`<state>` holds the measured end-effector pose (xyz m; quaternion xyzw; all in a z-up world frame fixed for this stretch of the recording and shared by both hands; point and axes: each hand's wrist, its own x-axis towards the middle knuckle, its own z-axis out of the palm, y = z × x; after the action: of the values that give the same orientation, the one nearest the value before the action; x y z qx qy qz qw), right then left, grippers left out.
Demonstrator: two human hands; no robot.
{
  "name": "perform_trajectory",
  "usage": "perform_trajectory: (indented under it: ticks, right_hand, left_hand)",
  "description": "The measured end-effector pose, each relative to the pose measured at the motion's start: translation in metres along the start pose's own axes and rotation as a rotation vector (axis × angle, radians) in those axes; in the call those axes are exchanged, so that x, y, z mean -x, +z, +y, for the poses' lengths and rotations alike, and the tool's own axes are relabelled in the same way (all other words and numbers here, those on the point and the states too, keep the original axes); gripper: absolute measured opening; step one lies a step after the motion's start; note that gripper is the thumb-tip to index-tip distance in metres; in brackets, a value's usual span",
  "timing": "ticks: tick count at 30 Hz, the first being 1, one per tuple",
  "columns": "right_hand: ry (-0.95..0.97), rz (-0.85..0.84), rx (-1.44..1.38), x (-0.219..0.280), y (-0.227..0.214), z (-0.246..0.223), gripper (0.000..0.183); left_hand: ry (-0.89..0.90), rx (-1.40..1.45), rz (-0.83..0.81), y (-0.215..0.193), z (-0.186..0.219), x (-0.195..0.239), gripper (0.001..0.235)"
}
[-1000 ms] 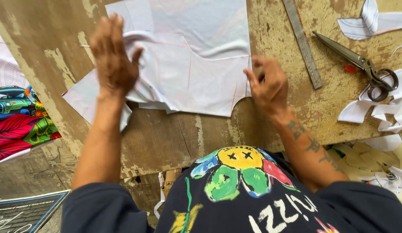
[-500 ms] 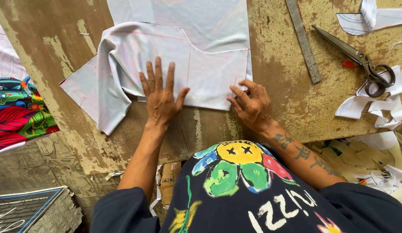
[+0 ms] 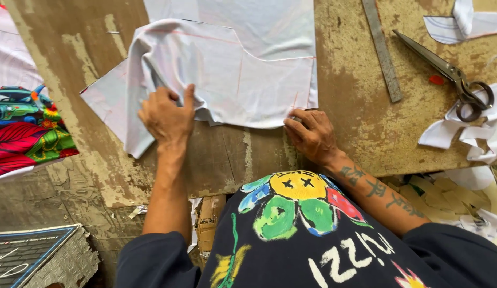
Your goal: Cutting out pattern pieces from fabric using scissors and a ruler on a workbench.
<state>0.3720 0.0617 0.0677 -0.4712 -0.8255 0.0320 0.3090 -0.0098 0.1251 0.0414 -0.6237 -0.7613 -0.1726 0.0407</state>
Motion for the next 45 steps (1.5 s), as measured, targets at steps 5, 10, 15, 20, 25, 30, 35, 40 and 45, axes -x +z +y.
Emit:
perform_trajectory:
  ticks: [5,10,15,20,25,30,35,40,45]
  right_hand:
    - [0.028,-0.039,-0.052,0.002,-0.001,0.003,0.007]
    - [0.052,0.0,-0.141,-0.022,-0.025,-0.012,0.007]
    - [0.07,-0.007,-0.167,-0.014,-0.026,-0.015,0.008]
    - [0.099,-0.015,-0.193,-0.011,-0.024,-0.017,0.009]
    - [0.11,-0.033,-0.186,-0.007,-0.019,-0.015,0.008]
    - [0.126,-0.05,-0.192,-0.003,-0.018,-0.015,0.007]
    - [0.188,-0.03,-0.188,0.003,-0.014,-0.013,0.011]
    - [0.208,-0.034,-0.2,0.002,-0.013,-0.009,0.014]
    - [0.228,-0.085,-0.179,-0.008,-0.006,0.014,0.028]
  left_hand:
    - [-0.203,0.11,-0.223,0.023,-0.008,0.006,0.037]
    - [-0.22,0.299,-0.257,-0.058,0.029,-0.014,0.029]
    - [-0.187,0.295,-0.254,-0.048,0.023,-0.002,0.03]
    - [-0.182,0.286,-0.233,-0.053,0.029,-0.006,0.029]
    - [-0.163,0.29,-0.235,-0.05,0.025,-0.008,0.029]
    - [-0.155,0.287,-0.23,-0.044,0.023,-0.005,0.029]
    - [-0.159,0.292,-0.251,-0.047,0.027,-0.004,0.029]
    - [-0.168,0.276,-0.259,-0.039,0.025,0.0,0.027]
    - [0.028,0.051,-0.066,-0.016,0.039,-0.002,0.046]
